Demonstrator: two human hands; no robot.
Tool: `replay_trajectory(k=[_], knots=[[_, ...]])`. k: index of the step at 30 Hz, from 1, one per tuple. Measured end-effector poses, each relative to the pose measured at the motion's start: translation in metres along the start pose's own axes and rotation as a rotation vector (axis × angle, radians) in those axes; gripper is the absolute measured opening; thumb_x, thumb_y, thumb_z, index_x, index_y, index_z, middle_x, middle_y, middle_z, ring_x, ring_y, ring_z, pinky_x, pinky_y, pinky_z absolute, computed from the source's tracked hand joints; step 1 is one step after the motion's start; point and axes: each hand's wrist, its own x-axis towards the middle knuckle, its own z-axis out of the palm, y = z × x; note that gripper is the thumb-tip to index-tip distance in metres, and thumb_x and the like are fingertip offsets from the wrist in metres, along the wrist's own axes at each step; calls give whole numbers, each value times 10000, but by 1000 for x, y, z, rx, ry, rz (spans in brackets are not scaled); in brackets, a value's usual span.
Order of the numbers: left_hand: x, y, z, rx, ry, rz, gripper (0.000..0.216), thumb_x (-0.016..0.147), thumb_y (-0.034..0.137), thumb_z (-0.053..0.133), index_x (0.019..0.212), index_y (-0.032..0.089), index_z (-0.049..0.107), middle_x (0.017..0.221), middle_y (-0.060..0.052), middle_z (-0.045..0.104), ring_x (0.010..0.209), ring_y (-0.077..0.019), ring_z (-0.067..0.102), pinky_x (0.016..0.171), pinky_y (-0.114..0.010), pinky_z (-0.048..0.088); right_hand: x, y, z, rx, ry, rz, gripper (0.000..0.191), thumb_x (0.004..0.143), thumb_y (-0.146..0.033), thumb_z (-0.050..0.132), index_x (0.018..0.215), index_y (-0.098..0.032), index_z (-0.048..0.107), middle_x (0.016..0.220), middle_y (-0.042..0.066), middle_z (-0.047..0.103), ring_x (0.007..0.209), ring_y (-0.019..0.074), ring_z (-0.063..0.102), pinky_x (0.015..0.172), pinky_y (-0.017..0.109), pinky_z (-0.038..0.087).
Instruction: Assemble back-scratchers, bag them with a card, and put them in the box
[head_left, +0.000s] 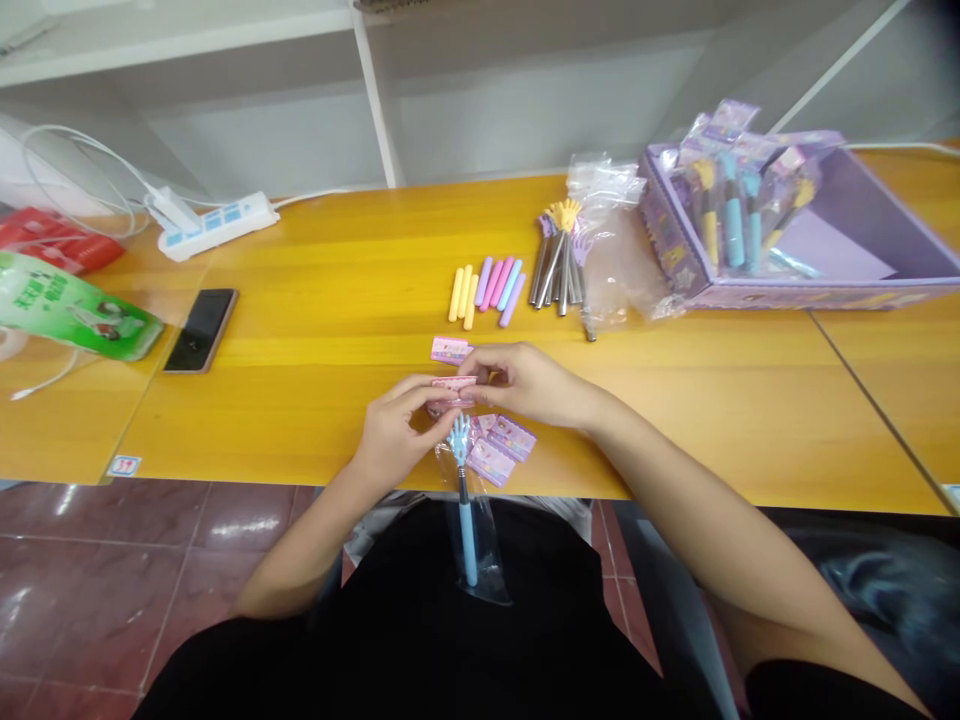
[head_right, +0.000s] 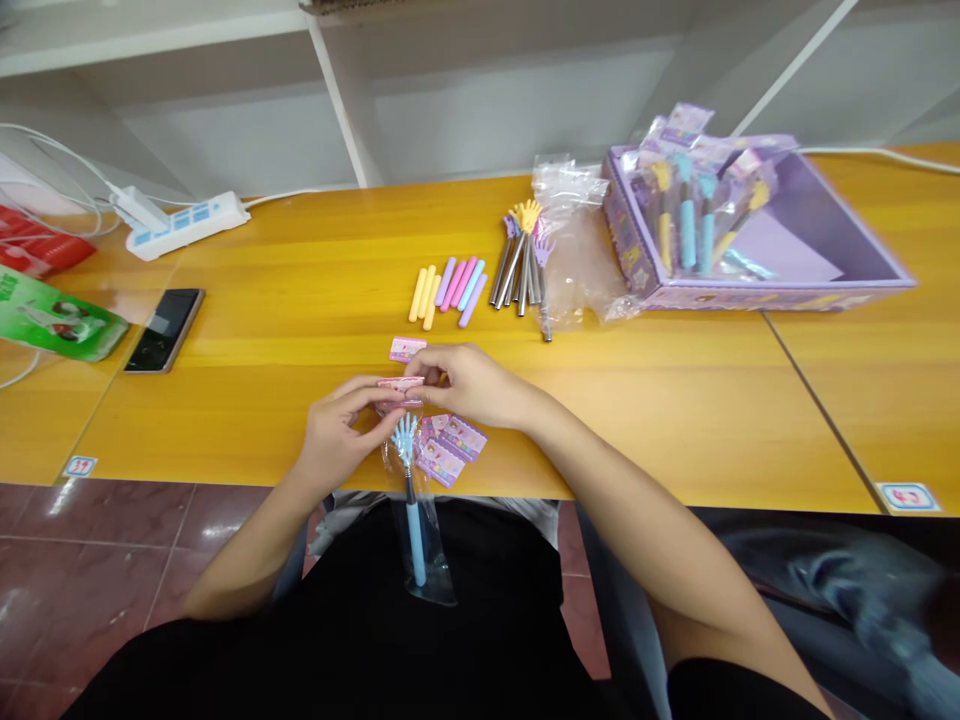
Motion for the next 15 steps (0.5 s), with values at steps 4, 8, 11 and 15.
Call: replay_trajectory(k=[4, 8, 11, 15], knots=[[2, 2, -4, -35, -72, -35, 270, 933, 283, 869, 1190, 260, 790, 1212, -70, 790, 1141, -224, 765, 1005, -414, 653, 1, 2, -1, -26, 12, 7, 240, 1001, -424, 712, 1032, -187, 743, 914, 28, 776, 787, 149, 675, 748, 312, 508], [1, 3, -7, -170, -273, -189, 498, 856, 341, 937, 1295, 273, 713, 1361, -108, 685, 1086, -232, 744, 832, -371, 683, 0, -9, -12, -162, -43, 2, 204, 1015, -385, 703, 1034, -183, 732, 915, 34, 775, 763, 153, 665, 716, 300, 488], [-2, 3, -7, -315, -299, -271, 426, 884, 324, 903, 1253, 270, 697, 1347, -102, 638, 1067, -216, 735, 780, -324, 676, -13, -29, -15, -274, -120, 69, 218, 1031, -403, 705, 1079, -190, 715, 896, 33, 766, 728, 161, 651, 676, 297, 461], [-4, 2, -8, -574, -139, -348, 525, 828, 275, 944, 1242, 257, 622, 1222, -72, 683, 1015, -205, 762, 850, -341, 683, -49, -50, 13, -267, -121, 167, 316, 1089, -498, 621, 1007, -202, 696, 915, 53, 763, 739, 172, 657, 682, 304, 465]])
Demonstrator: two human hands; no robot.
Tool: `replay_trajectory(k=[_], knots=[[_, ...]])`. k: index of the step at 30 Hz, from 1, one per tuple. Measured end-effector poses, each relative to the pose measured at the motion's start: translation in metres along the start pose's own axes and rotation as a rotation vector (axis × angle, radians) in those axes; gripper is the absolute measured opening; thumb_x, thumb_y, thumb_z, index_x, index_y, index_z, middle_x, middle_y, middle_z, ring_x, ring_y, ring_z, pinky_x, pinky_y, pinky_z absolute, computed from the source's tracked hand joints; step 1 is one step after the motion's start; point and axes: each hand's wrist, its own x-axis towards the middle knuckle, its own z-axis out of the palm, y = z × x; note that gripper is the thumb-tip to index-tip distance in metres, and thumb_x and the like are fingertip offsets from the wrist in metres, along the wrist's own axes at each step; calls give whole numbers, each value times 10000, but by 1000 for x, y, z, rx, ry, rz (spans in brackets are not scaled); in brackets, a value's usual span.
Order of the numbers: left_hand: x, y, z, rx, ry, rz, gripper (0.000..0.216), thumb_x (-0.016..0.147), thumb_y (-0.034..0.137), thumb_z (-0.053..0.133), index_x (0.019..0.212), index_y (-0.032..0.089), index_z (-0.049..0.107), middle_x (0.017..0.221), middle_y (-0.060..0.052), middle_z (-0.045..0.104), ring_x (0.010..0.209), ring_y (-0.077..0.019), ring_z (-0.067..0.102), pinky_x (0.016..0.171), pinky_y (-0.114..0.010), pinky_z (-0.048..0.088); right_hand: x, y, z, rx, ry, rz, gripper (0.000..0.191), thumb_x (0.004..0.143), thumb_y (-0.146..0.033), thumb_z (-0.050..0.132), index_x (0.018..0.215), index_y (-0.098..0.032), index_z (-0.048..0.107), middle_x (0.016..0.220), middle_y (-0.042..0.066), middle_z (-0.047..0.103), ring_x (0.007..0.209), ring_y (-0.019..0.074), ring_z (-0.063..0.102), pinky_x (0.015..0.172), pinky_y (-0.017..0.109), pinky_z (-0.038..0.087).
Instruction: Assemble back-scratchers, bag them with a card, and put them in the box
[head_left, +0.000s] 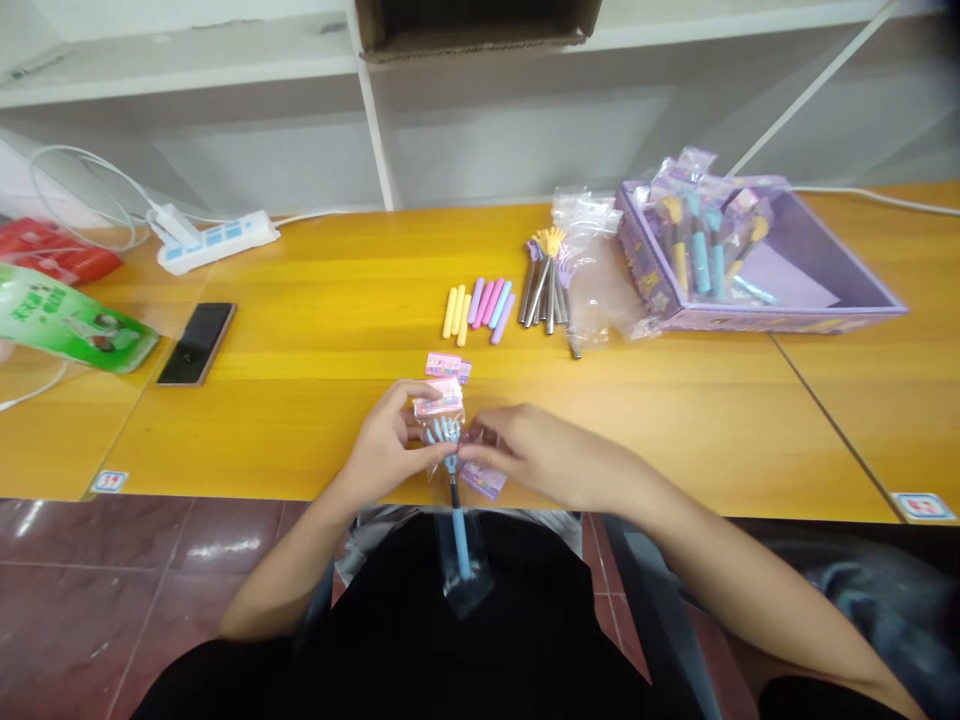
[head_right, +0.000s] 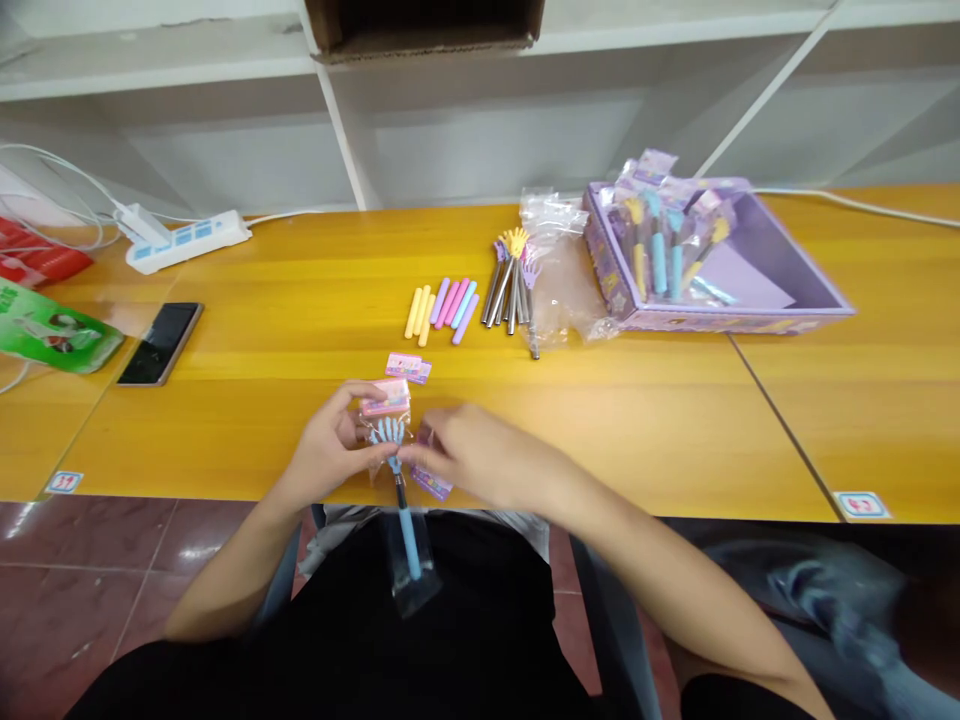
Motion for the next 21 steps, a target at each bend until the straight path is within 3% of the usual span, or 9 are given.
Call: replay_trajectory(k=[4, 6, 9, 12, 14, 16, 18, 21], knots=[[2, 2, -3, -89, 121, 82, 552, 815, 275, 955, 1247, 237, 614, 1158, -62, 721, 972, -188, 759, 821, -304, 665, -23, -14, 38, 240, -130, 30, 291, 1026, -483, 731, 1132, -228, 636, 975, 14, 757, 766, 156, 661, 678, 279, 480], [3, 2, -5, -72, 215, 166, 549, 809, 308, 961, 1237, 223, 628, 1199, -81, 718, 1029, -205, 754, 819, -298, 657, -22, -17, 46, 285, -131, 38, 267, 1014, -449, 745, 1066, -229, 602, 930, -7, 719, 755, 145, 627, 674, 271, 471], [5, 1, -7, -86, 371, 252, 526, 816, 325, 958, 1227, 233, 643, 1188, -65, 698, 985, -174, 733, 789, -264, 637, -9, -17, 45, 181, -32, -39, 307, 998, -455, 755, 908, -222, 577, 887, 0, 660, 798, 161, 581, 709, 293, 462], [5, 2, -9, -130, 484, 299, 513, 829, 346, 951, 1234, 265, 645, 1199, -50, 664, 942, -144, 700, 782, -245, 629, 5, -11, 32, 202, -10, -70, 280, 985, -485, 758, 916, -237, 648, 871, -2, 673, 783, 179, 598, 712, 326, 485], [4, 5, -9, -170, 497, 326, 490, 883, 397, 905, 1272, 295, 625, 1259, -53, 637, 922, -137, 692, 756, -252, 630, 12, -3, 10, 282, -14, -65, 300, 966, -556, 766, 946, -264, 702, 860, -8, 708, 760, 194, 633, 692, 348, 513], [3, 8, -9, -212, 463, 324, 379, 963, 415, 821, 1258, 308, 609, 1240, -42, 626, 826, -113, 675, 684, -249, 611, 15, 8, -29, 245, 135, -79, 342, 961, -606, 755, 967, -264, 743, 905, 21, 761, 813, 223, 674, 738, 382, 542], [1, 10, -9, -240, 400, 285, 224, 1012, 377, 757, 1145, 274, 610, 1105, -16, 625, 698, -85, 633, 603, -229, 557, 14, 22, -82, 61, 421, -24, 344, 950, -541, 792, 1109, -236, 777, 955, 69, 796, 859, 235, 692, 805, 402, 547], [0, 9, -9, -261, 324, 215, 189, 1012, 312, 740, 985, 224, 575, 946, 19, 588, 597, -61, 574, 558, -214, 478, 6, 52, -171, -276, 940, 298, 431, 983, -356, 798, 1386, -211, 747, 1075, 115, 823, 892, 183, 685, 863, 368, 485]])
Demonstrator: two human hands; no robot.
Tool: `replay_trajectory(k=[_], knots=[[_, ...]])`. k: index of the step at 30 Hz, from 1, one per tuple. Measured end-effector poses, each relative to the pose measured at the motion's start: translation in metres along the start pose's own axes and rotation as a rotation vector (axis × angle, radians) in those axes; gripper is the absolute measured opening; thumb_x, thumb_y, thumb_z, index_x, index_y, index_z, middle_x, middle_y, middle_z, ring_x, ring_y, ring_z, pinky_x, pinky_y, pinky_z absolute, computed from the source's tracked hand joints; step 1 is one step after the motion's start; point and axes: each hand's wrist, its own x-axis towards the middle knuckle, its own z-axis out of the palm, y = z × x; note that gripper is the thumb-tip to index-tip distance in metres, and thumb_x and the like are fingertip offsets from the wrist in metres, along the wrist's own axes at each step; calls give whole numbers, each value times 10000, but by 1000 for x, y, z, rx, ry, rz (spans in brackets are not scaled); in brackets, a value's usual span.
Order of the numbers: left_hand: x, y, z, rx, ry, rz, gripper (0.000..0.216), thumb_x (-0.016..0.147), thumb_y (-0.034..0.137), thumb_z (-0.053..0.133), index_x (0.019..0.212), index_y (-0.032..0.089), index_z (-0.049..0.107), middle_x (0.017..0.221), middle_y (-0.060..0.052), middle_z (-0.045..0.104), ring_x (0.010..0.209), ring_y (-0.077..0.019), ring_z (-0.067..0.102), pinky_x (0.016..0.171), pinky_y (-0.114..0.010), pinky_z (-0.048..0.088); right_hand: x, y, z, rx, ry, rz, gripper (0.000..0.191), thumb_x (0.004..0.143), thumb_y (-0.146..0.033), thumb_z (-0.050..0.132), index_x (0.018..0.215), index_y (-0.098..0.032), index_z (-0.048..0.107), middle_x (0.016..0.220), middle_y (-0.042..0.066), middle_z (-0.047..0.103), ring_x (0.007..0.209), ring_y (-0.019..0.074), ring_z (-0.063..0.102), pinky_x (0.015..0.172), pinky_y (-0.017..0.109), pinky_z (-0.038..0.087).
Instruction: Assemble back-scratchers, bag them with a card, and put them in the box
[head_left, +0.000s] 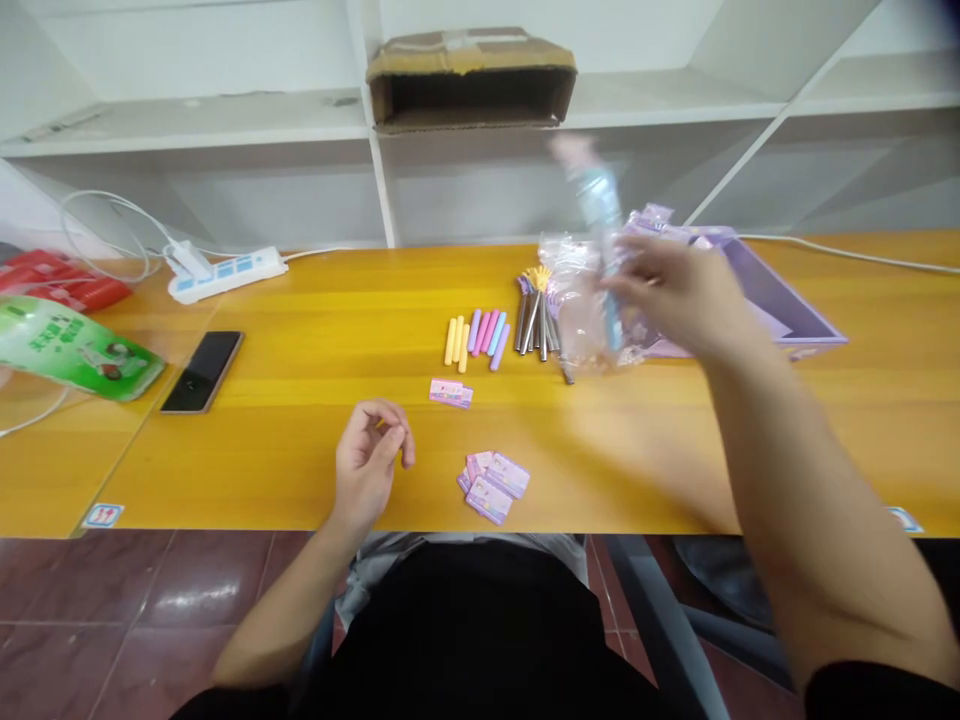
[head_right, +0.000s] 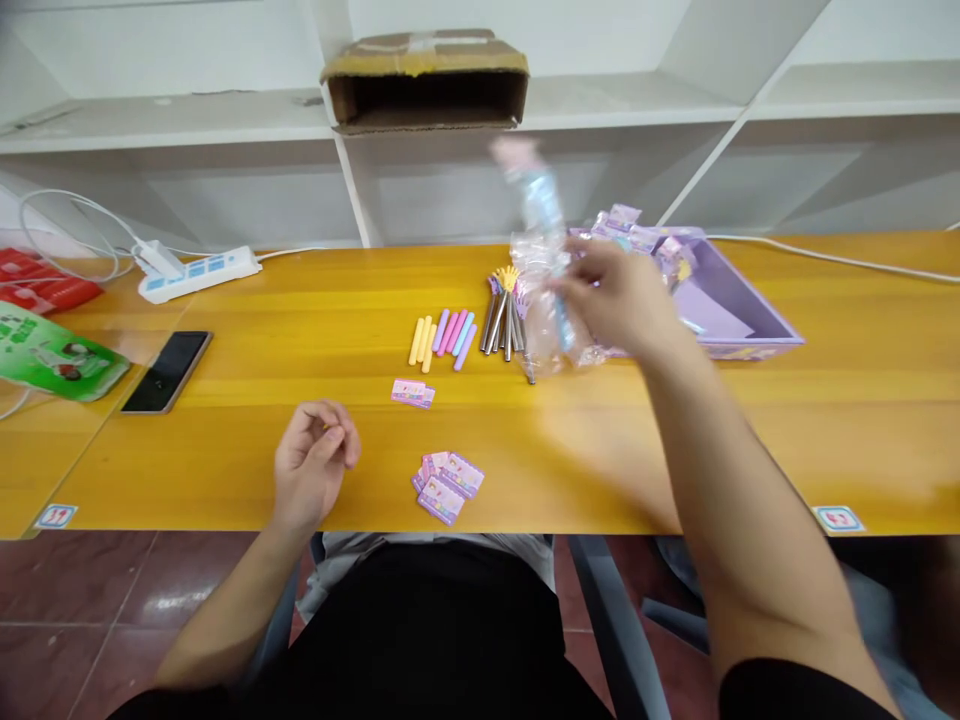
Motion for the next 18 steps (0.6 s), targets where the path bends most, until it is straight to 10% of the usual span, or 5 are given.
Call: replay_trajectory(k=[4, 9, 18], knots=[[-1, -5, -2, -7, -35, -59, 225, 1004, 267, 734, 938, 218, 524, 923, 32, 573, 613, -60, 570, 586, -216, 451, 68, 60, -27, -400, 154, 201, 412, 1064, -308, 698, 1415, -95, 736, 1157, 217, 808, 959, 192, 646, 858, 390, 399], [-2, -7, -4, 4, -60, -97, 229, 1003, 273, 712, 925, 219, 503, 922, 26, 572, 628, -69, 559, 604, -229, 446, 91, 110, -7, -611, -65, 272, 495, 1105, -323, 631, 1496, -24, 683, 1317, 292, 741, 996, 210, 601, 869, 411, 345], [1, -5, 1, 113, -133, -92, 222, 991, 326, 685, 912, 224, 505, 863, 29, 580, 601, -83, 548, 595, -238, 452, 70, 106, 2, -607, 98, 209, 530, 1071, -268, 641, 1526, 3, 628, 1446, 373, 583, 1131, 264, 574, 893, 406, 353]])
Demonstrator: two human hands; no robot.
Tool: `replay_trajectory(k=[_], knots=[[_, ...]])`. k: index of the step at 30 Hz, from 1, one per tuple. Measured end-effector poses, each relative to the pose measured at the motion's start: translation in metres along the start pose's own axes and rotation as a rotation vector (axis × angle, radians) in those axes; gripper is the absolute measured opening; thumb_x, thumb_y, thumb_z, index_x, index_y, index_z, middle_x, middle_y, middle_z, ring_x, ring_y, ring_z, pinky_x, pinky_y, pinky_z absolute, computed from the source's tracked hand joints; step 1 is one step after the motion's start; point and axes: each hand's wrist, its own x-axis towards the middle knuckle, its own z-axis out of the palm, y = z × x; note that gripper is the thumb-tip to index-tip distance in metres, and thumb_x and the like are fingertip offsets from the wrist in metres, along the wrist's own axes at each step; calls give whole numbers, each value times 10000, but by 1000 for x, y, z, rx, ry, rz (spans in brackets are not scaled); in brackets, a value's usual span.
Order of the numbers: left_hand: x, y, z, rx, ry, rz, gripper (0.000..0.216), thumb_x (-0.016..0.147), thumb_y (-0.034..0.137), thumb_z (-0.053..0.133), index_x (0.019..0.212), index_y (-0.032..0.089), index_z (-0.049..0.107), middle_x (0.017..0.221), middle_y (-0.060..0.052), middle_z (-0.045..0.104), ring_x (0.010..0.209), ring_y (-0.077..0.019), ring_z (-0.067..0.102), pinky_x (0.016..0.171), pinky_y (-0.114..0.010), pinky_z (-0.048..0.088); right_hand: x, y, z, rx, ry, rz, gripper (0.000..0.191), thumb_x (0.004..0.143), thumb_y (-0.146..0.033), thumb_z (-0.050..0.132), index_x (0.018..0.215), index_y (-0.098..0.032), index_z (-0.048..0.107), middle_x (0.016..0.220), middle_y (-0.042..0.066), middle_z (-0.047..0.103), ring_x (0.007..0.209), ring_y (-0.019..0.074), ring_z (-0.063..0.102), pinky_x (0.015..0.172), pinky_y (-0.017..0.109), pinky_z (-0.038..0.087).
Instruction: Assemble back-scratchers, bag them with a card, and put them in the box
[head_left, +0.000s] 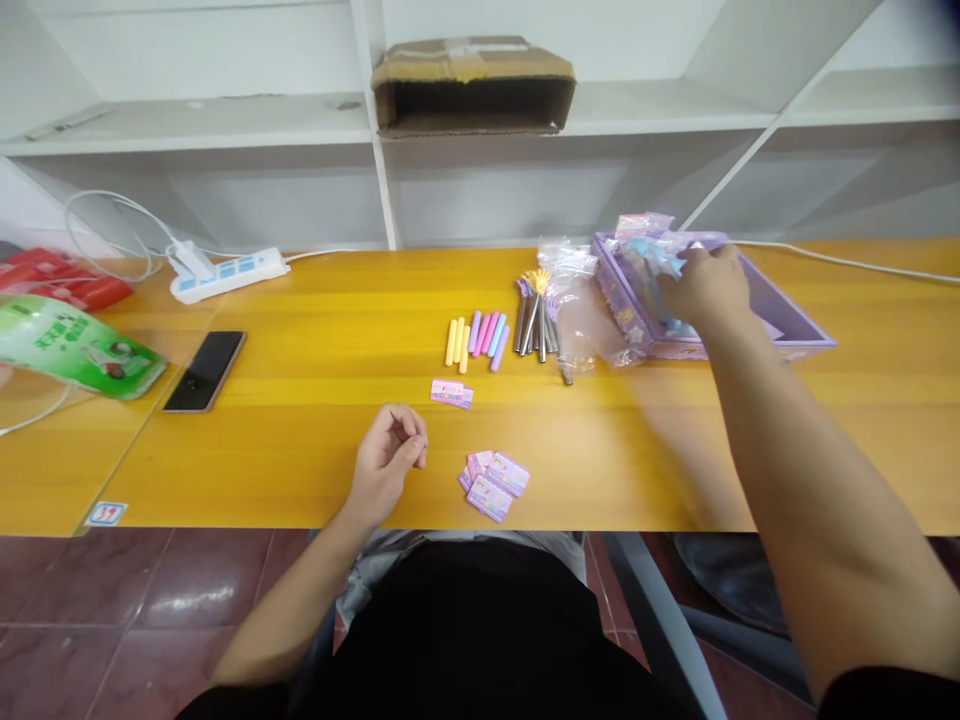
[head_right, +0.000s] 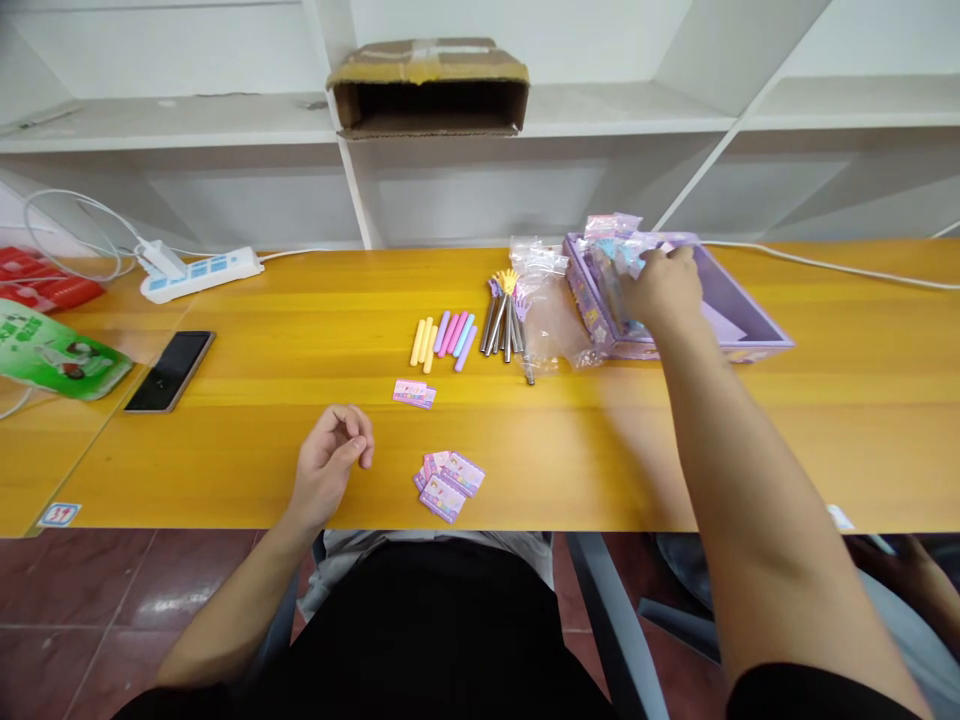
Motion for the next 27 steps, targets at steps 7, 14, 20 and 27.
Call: replay_trajectory(k=[7, 14, 20, 27], knots=[[-4, 18, 14, 604, -359, -50, 99, 901, 174, 618, 883, 238, 545, 776, 31, 614, 673, -144, 565, 631, -273, 416, -62, -59, 4, 138, -131, -276, 328, 1086, -351, 529, 1101, -183, 810, 1068, 199, 806, 950, 319, 685, 819, 401, 449], [111, 11, -11, 1176, -282, 24, 118, 969, 203, 583, 856, 236, 563, 820, -27, 680, 736, -195, 603, 695, -328, 404, -104, -108, 25, 71, -247, -274, 457, 1094, -493, 458, 1080, -179, 791, 1118, 216, 813, 1037, 345, 757, 824, 382, 479], [171, -32, -4, 1281, -205, 18, 344, 1057, 469, 614, 817, 232, 548, 877, -62, 714, 832, -230, 624, 792, -360, 445, -110, -117, 40, 90, -268, -261, 531, 1088, -599, 444, 1136, -160, 738, 1147, 232, 802, 1041, 362, 763, 835, 404, 511], [164, -53, -1, 1323, -174, 101, 277, 1070, 385, 605, 841, 233, 580, 943, -65, 732, 944, -250, 634, 912, -384, 455, -109, -123, 43, 75, -257, -223, 556, 1055, -651, 488, 1136, -156, 728, 1121, 227, 804, 1047, 369, 771, 867, 405, 542]])
